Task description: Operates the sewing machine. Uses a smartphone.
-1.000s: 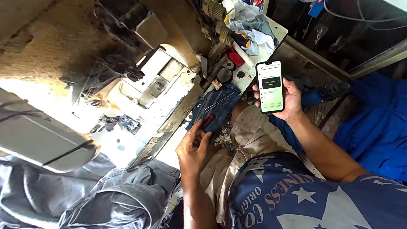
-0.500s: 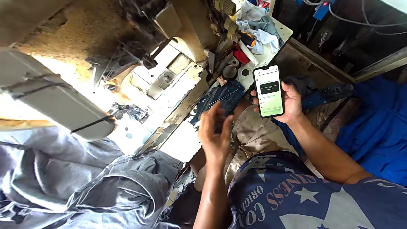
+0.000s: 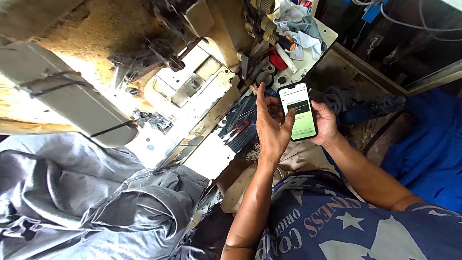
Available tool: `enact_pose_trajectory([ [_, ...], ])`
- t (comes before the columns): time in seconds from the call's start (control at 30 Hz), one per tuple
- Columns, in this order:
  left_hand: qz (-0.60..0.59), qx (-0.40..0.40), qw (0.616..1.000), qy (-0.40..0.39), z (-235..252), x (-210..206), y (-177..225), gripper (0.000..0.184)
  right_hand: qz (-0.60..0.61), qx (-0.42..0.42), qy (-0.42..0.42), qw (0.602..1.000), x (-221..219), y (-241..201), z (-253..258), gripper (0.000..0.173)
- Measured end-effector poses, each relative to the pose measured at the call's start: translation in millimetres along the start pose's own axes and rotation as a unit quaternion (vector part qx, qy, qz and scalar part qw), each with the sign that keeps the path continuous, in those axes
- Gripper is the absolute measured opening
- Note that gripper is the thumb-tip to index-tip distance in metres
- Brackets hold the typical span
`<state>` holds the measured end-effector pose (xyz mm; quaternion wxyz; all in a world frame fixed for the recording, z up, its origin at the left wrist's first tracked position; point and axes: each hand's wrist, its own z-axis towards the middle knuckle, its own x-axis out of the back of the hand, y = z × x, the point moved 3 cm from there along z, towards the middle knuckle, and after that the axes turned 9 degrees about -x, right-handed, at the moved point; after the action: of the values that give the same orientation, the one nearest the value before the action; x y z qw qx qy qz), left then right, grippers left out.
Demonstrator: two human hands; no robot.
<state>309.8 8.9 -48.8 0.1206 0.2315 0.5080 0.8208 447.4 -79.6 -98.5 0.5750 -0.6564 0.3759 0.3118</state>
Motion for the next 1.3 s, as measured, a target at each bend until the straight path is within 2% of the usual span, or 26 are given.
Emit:
enact_pose_trajectory([
  [0.17, 0.041, -0.003, 0.999, 0.020, 0.2, -4.7, -3.4, 0.103, -0.002, -0.008, 0.002, 1.000, -2.8, 2.9, 1.3, 0.048],
  [0.3, -0.050, -0.011, 0.999, 0.003, -0.5, -0.6, -7.6, 0.094, 0.005, -0.013, -0.011, 1.000, -1.5, 0.8, -0.3, 0.048],
  [0.43, -0.066, -0.019, 0.998, -0.006, -1.1, 3.1, -6.7, 0.085, 0.006, -0.007, -0.014, 1.000, 0.2, 0.0, -0.5, 0.048],
  [0.63, -0.089, -0.013, 0.996, -0.002, -5.1, 2.2, -7.0, 0.083, 0.033, -0.006, -0.021, 0.999, 0.8, -1.1, 2.9, 0.047],
  [1.3, -0.046, -0.022, 0.999, -0.012, -2.3, 3.0, -4.7, 0.080, 0.051, 0.006, -0.028, 0.998, 4.9, -8.5, -0.1, 0.048],
])
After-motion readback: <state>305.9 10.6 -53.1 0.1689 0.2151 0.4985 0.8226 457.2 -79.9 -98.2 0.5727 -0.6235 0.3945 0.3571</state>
